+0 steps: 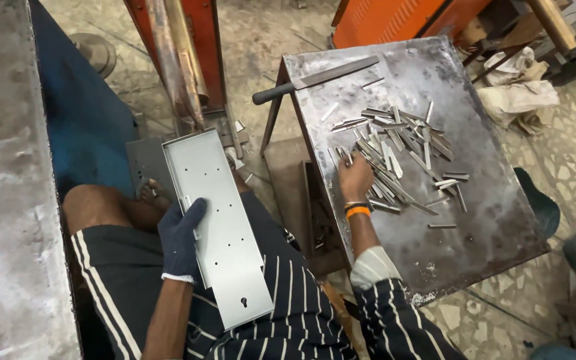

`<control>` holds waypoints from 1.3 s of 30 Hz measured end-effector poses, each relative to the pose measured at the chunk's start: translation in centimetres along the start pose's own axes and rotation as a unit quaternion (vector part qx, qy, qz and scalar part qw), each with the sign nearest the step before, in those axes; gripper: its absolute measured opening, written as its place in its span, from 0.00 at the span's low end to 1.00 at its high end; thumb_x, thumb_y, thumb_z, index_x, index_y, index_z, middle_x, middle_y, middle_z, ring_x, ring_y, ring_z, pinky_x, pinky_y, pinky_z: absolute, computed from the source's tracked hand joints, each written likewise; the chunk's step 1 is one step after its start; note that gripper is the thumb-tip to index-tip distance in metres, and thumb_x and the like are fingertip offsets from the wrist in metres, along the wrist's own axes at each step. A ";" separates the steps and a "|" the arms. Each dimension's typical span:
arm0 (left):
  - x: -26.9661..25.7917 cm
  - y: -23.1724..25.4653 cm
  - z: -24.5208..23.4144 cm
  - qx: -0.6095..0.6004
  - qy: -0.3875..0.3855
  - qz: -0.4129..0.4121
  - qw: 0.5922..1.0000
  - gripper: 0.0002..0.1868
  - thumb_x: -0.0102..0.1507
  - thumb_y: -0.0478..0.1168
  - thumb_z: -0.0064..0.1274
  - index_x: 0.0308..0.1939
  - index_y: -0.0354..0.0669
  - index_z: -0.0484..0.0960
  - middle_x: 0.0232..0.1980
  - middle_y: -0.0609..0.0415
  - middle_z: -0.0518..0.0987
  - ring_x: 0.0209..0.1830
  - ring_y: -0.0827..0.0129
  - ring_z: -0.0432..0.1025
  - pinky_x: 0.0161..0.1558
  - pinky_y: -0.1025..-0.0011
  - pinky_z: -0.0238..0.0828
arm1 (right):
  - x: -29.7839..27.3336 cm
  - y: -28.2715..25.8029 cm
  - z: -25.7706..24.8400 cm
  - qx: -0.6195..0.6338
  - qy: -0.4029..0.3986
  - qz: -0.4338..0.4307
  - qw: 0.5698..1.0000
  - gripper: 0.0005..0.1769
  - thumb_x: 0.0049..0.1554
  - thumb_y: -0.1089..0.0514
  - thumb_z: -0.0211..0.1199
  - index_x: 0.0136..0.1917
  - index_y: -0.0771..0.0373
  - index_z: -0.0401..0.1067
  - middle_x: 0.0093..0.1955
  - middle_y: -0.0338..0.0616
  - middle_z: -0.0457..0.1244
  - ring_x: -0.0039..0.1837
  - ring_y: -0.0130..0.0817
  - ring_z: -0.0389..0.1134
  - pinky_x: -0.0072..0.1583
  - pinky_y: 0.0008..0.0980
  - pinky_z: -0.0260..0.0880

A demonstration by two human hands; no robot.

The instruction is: Spot welding small metal brackets onto a metal panel using a spot welding machine.

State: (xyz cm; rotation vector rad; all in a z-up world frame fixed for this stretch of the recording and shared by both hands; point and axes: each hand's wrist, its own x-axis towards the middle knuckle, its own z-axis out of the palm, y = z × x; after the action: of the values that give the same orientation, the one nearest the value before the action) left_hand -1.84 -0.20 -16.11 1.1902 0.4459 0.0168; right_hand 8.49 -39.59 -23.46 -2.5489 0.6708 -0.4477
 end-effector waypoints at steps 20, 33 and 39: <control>-0.9 0.6 1.3 0.057 0.023 0.047 0.997 0.15 0.64 0.41 0.58 0.50 0.34 0.83 0.43 0.54 0.84 0.40 0.74 0.75 0.43 0.73 0.73 | -10.5 -17.6 -9.7 0.269 -0.165 -0.109 0.943 0.10 0.50 0.56 0.69 0.42 0.64 0.78 0.38 0.48 0.72 0.41 0.34 0.75 0.44 0.31 0.73; -2.4 2.4 1.0 0.067 -0.004 0.091 0.994 0.19 0.61 0.35 0.61 0.54 0.29 0.81 0.47 0.48 0.86 0.42 0.71 0.78 0.45 0.71 0.77 | -17.5 -24.0 -11.9 0.146 -0.230 -0.244 0.931 0.15 0.52 0.51 0.70 0.49 0.60 0.78 0.47 0.49 0.72 0.46 0.48 0.75 0.49 0.42 0.73; -2.5 2.9 1.2 0.080 0.002 0.106 0.991 0.19 0.60 0.35 0.62 0.54 0.30 0.80 0.46 0.50 0.86 0.41 0.72 0.78 0.43 0.72 0.77 | -17.5 -24.9 -12.6 0.284 -0.198 -0.241 0.907 0.10 0.63 0.60 0.60 0.55 0.67 0.73 0.51 0.52 0.67 0.51 0.48 0.72 0.51 0.40 0.72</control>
State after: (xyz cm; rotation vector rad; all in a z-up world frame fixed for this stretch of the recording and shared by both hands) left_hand -3.06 -0.81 -12.32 1.3922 0.3262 0.1696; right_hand -1.86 -15.50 -3.46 -2.1113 -0.2290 -0.2179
